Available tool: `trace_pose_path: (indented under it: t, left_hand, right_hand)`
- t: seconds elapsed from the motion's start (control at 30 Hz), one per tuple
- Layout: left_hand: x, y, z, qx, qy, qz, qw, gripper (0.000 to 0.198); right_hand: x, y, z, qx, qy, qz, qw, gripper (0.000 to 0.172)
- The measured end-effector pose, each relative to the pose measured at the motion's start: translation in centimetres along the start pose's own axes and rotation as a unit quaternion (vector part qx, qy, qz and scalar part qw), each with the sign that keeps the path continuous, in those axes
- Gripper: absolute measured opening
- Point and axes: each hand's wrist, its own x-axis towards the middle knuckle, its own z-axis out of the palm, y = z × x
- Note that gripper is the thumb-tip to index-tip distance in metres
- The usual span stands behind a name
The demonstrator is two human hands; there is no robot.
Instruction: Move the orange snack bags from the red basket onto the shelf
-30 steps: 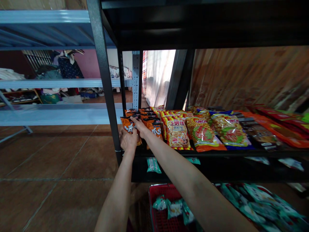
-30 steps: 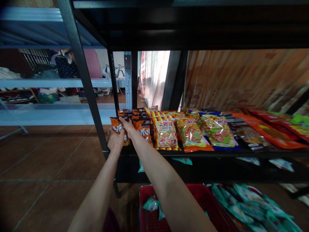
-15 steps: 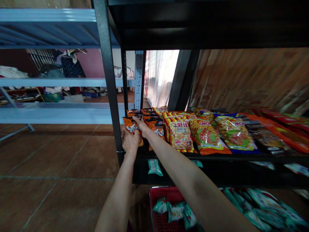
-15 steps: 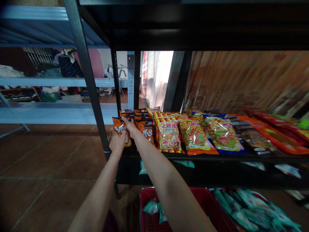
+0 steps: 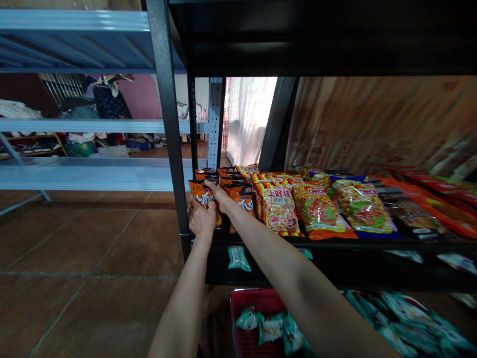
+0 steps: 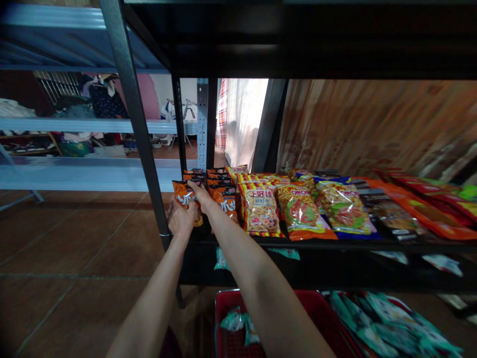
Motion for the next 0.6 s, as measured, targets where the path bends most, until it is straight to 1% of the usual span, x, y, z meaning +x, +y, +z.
trace_pose_path:
  t: [0.1,0.27,0.4,0.5,0.6]
  left_hand:
    - [0.2,0.2,-0.1,-0.001,-0.006,-0.004,1.0,0.063]
    - [1.0,0.6,-0.8,-0.017,-0.066,-0.031,0.997,0.059]
    - [1.4,0.8,-1.4,-0.018,-0.096,-0.037,0.995,0.056]
    - [1.3,0.8,-1.3,0.0,-0.095,-0.037,0.995,0.063]
    - [1.0,0.5,-1.0,0.007,-0.077,-0.016,0.997,0.07]
  right_hand:
    - [0.2,-0.1,-0.2,0.001,-0.018,0.016,1.0,0.03]
    - [0.7,-0.3,-0.2,0.004,-0.018,0.05,0.999,0.029]
    - [1.2,-0.5,0.0,0.004,-0.015,0.064,0.998,0.028]
    - [1.3,-0.5,0.1,-0.002,0.0,0.056,0.998,0.029]
    - [0.9,-0.1,0.1,-0.013,0.026,0.012,0.999,0.033]
